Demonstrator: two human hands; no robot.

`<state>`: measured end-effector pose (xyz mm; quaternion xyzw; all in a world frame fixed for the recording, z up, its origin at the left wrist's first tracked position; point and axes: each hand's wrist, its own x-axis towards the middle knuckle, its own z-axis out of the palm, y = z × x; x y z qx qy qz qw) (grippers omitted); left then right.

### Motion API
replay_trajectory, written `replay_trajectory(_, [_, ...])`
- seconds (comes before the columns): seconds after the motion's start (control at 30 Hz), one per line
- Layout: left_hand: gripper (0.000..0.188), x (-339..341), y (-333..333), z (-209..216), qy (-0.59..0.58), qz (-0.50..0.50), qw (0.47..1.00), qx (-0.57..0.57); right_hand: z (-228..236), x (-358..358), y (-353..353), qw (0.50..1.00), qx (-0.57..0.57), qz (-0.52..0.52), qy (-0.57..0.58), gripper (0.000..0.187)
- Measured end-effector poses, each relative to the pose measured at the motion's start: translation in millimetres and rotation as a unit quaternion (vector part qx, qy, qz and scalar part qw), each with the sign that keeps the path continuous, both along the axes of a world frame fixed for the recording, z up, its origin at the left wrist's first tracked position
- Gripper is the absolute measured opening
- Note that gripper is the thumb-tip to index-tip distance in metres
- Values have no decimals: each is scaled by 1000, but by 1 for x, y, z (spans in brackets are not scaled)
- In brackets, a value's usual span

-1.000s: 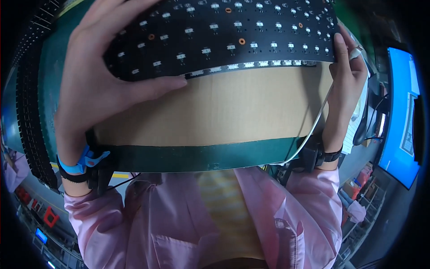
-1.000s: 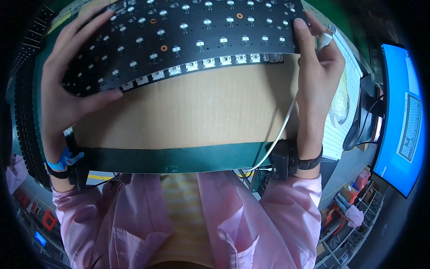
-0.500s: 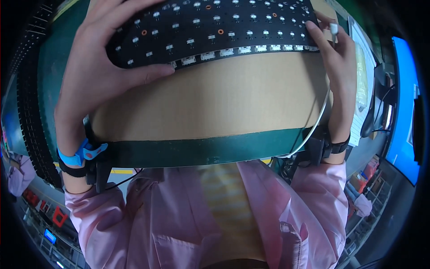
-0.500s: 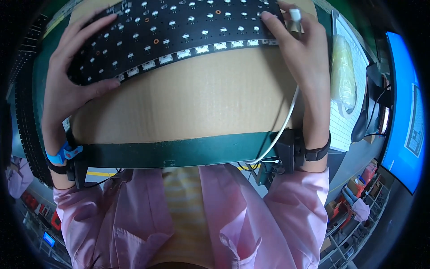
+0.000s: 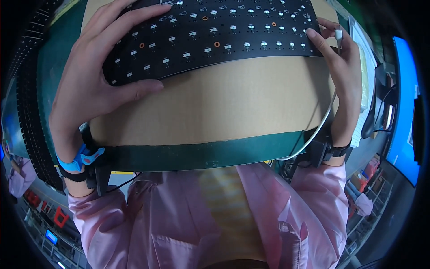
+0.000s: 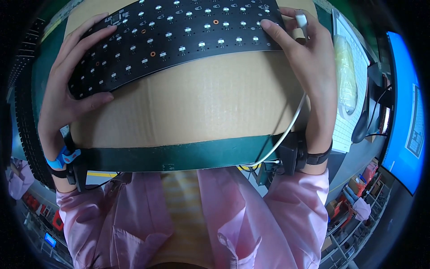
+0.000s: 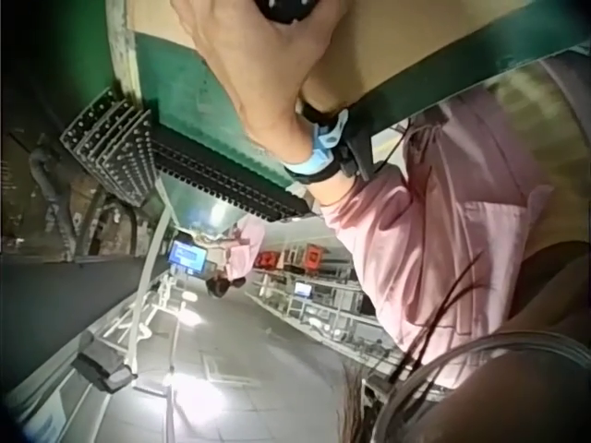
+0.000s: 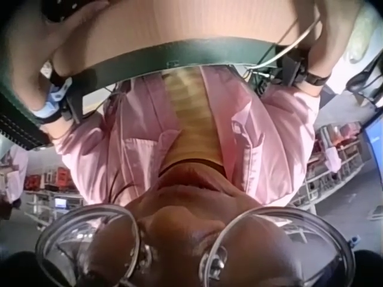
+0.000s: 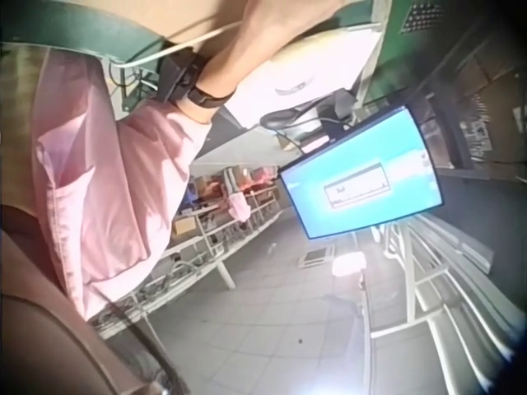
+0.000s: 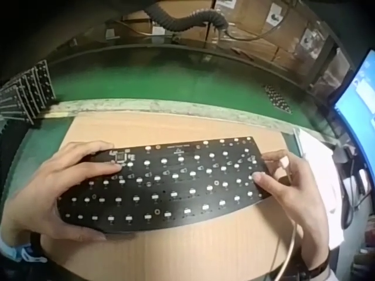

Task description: The person picks up a circuit board from a rack, connects a cable to it, and presses the board to check the lights. After disconnecting the cable, the person wipes the board with a sponge and returns it to the rack.

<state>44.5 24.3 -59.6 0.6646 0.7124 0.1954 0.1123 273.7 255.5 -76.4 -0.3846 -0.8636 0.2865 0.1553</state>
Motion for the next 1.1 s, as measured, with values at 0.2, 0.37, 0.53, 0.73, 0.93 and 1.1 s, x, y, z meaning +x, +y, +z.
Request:
replay_trajectory(0.2, [84, -2, -1, -3, 43, -3, 999, 8, -3, 3, 11, 999, -11, 25, 21, 36])
replay_trajectory(0.37, [85, -4, 0, -2, 2, -6, 1000, -4, -5, -1, 1, 1000, -9, 7, 23, 35])
replay_trajectory(0.53, [85, 13, 0, 8, 25, 38, 998, -32, -11, 1, 4, 999, 6, 20, 31, 34])
replay_trajectory(0.73, [83, 19, 1, 15, 30, 63, 996, -46, -9, 2, 0, 999, 3, 7, 31, 34])
replay_trajectory(0.93, [83, -4, -5, 10, -7, 9, 1000, -24, -2, 0, -9, 1000, 11, -3, 17, 33])
replay_trajectory(1.1, [83, -6, -7, 8, 17, 4, 1000, -12, 1, -1, -10, 1000, 15, -6, 9, 32])
